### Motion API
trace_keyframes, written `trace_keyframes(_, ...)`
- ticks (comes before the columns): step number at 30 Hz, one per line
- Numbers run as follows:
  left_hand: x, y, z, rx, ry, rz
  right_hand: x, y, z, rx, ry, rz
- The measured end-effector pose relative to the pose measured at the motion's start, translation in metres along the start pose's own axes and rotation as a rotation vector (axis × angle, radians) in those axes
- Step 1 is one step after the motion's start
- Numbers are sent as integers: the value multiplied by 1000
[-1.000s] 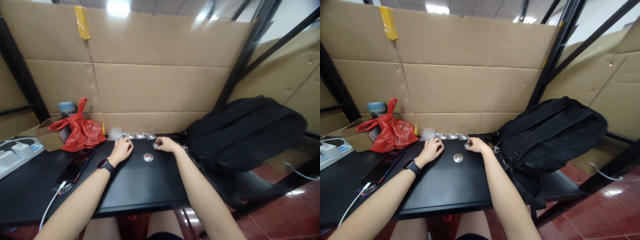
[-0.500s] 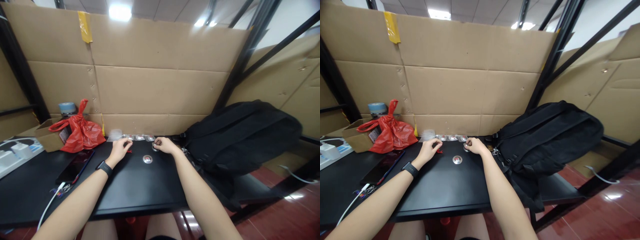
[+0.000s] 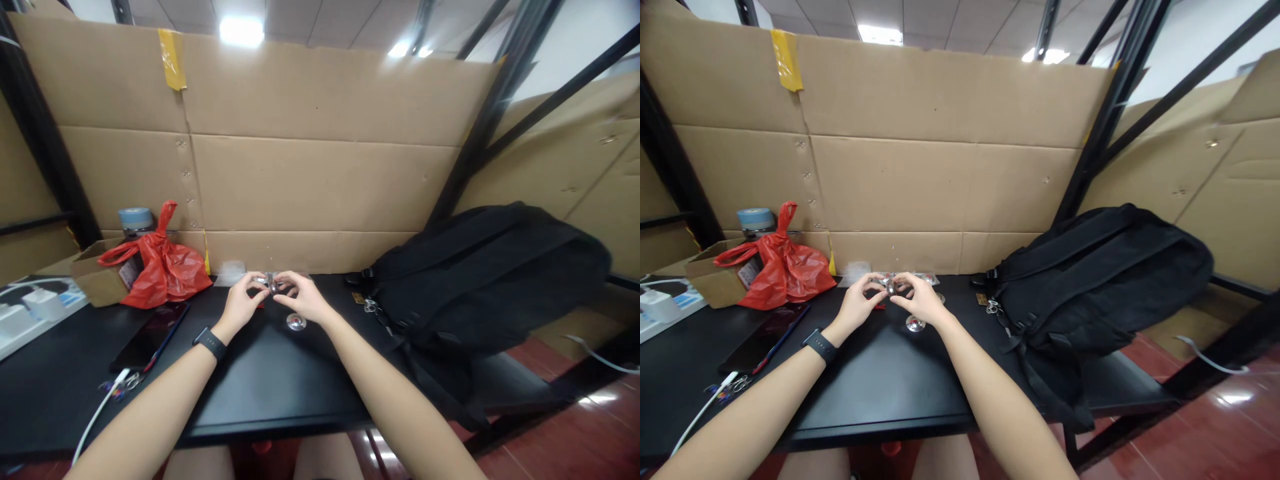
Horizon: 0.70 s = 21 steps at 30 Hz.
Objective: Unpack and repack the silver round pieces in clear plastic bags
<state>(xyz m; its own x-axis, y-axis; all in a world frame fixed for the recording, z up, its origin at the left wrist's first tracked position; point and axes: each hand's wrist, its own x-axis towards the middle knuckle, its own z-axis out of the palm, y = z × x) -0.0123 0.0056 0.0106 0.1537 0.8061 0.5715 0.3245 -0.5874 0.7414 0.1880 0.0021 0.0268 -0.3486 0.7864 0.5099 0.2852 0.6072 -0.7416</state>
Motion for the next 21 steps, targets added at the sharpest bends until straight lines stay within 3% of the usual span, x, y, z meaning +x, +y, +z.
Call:
trace_keyframes(7, 0, 5, 3, -152, -13, -19, -1, 2, 10, 21, 29, -44)
trace_keyframes(21, -3, 13, 1, -103, -20, 1, -2, -4, 11, -5, 0, -54)
